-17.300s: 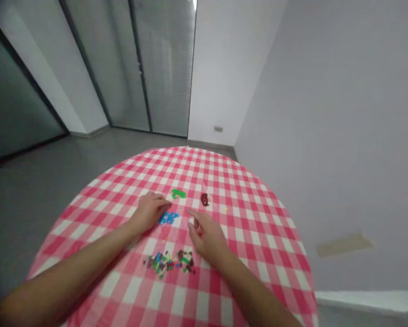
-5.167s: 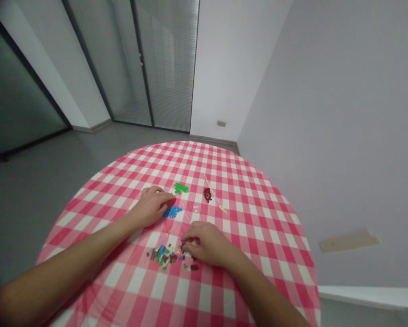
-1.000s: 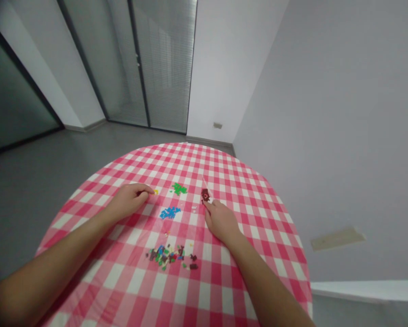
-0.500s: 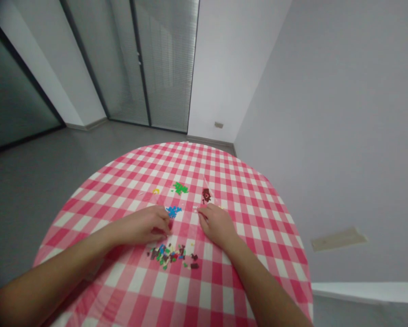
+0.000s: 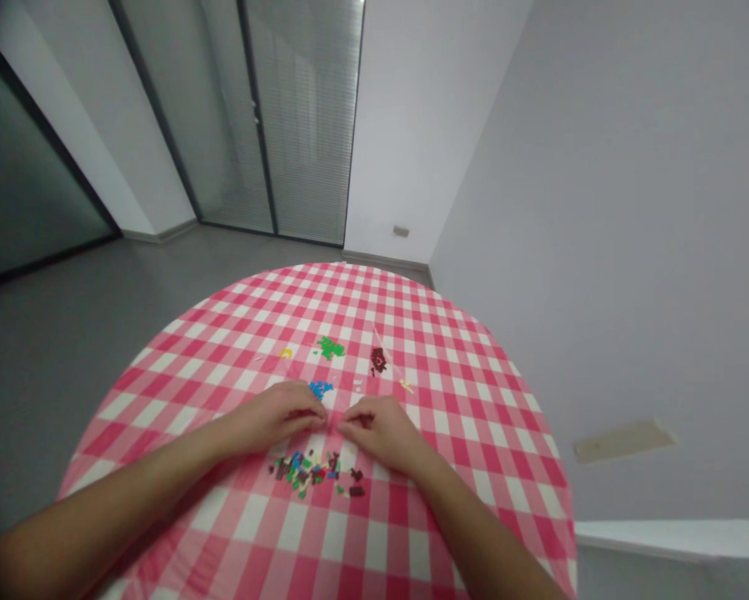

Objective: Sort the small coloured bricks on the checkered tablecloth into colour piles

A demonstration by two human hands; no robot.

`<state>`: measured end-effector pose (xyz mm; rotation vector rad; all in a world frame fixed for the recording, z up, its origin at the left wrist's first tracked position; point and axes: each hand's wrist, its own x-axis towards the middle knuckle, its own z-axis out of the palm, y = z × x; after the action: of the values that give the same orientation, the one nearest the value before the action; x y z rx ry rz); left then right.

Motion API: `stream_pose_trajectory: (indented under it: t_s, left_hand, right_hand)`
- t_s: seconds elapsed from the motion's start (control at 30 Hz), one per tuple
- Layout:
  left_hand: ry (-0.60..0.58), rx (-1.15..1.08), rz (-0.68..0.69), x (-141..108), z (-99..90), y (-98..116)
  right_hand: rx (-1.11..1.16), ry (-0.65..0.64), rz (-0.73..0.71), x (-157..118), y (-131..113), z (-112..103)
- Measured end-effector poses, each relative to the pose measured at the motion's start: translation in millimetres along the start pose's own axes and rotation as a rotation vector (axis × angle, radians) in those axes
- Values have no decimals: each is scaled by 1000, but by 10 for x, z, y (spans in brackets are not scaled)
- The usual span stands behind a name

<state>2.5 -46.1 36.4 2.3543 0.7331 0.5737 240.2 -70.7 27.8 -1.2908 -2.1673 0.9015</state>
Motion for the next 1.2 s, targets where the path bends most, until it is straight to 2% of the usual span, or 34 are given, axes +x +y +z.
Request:
stream_pose_trajectory:
  t_s: [0.1,0.27,0.57,0.67,0.77,0.9,1.03,1.2]
  left_hand:
    - [66,-74,-20,18,104,37]
    - [143,-168,-134,35,202,41]
    - [83,-131,-140,31,240,1]
    - [93,-148,-161,33,200,-17]
    - [110,-125,-161,21,95,-81]
    - [13,-3,-102,-10,-83,-177]
    - [-47,72,-46,-30,-178,-199]
    - [-125,72,15,-33,-163,-164]
  right_hand:
    - [118,-79,26,4,-33,69]
    - [162,-73,37,6,-28,75]
    - [55,40,17,11,-56,50]
    - [-64,46,31,7,-27,-100]
    - [-268,117,95,-17,85,-324]
    - [-481,59,170,-61,243,-541]
    - [-570,36,187,-79,289,-590]
    - [-556,55,153,-74,259,-558]
